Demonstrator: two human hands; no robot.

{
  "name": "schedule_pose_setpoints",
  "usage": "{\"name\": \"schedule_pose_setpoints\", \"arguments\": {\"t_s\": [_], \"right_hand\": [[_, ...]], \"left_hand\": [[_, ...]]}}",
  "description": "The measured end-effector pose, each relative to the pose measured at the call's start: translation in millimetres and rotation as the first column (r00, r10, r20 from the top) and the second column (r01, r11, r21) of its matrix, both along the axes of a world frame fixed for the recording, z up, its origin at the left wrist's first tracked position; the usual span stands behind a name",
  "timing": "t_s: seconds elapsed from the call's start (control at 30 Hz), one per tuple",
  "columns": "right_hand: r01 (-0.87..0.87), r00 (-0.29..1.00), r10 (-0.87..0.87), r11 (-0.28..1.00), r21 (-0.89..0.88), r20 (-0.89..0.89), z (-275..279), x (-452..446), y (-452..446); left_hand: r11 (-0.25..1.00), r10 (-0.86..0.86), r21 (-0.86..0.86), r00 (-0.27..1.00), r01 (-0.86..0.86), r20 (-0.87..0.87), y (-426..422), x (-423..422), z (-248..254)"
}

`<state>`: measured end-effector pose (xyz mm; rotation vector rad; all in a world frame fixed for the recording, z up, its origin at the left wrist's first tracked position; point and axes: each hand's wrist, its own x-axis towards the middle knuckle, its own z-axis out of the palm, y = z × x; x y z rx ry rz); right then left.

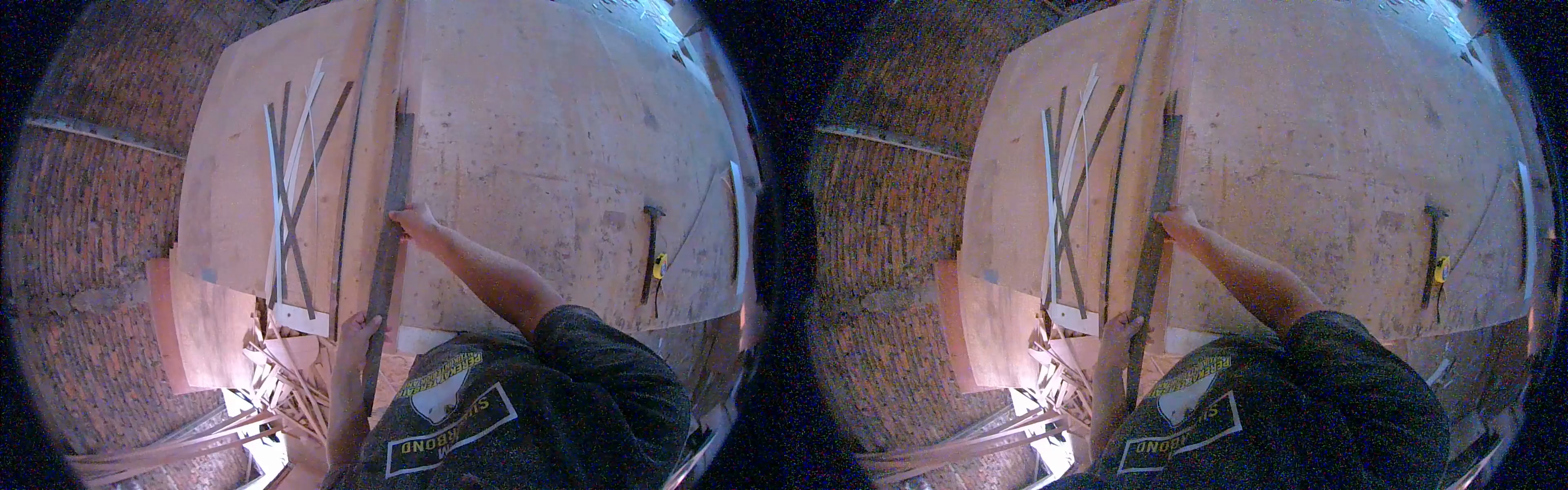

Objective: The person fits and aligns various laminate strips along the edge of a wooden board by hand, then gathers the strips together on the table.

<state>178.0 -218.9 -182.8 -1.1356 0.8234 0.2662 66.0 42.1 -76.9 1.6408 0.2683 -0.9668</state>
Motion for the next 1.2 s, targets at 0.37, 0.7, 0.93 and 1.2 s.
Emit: {"name": "schedule_pose_setpoints", "arguments": {"t_s": [0.37, 0.7, 0.93, 1.2], "right_hand": [[-0.001, 1.000, 0.001, 1.000, -0.011, -0.015, -7.9, 4.6, -2.8], [-0.003, 1.000, 0.003, 1.000, 0.010, -0.008, -24.5, 10.0, -3.4], [-0.002, 1.000, 0.002, 1.000, -0.021, 0.011, -37.4, 14.4, -2.6], [-0.172, 0.968, 0.173, 0.985, -0.023, 0.180, -95.7, -35.1, 37.0]], "left_hand": [[1.000, -0.025, -0.006, 1.000, 0.025, 0.010, -2.1, 5.4, -3.2], [1.000, 0.011, -0.005, 1.000, -0.011, -0.014, -12.2, 8.2, 7.9], [1.000, 0.003, -0.003, 1.000, -0.003, -0.006, -13.0, 8.9, 9.7], [0.927, -0.240, 0.264, 0.962, 0.267, -0.128, 20.5, -15.5, 35.1]]}}
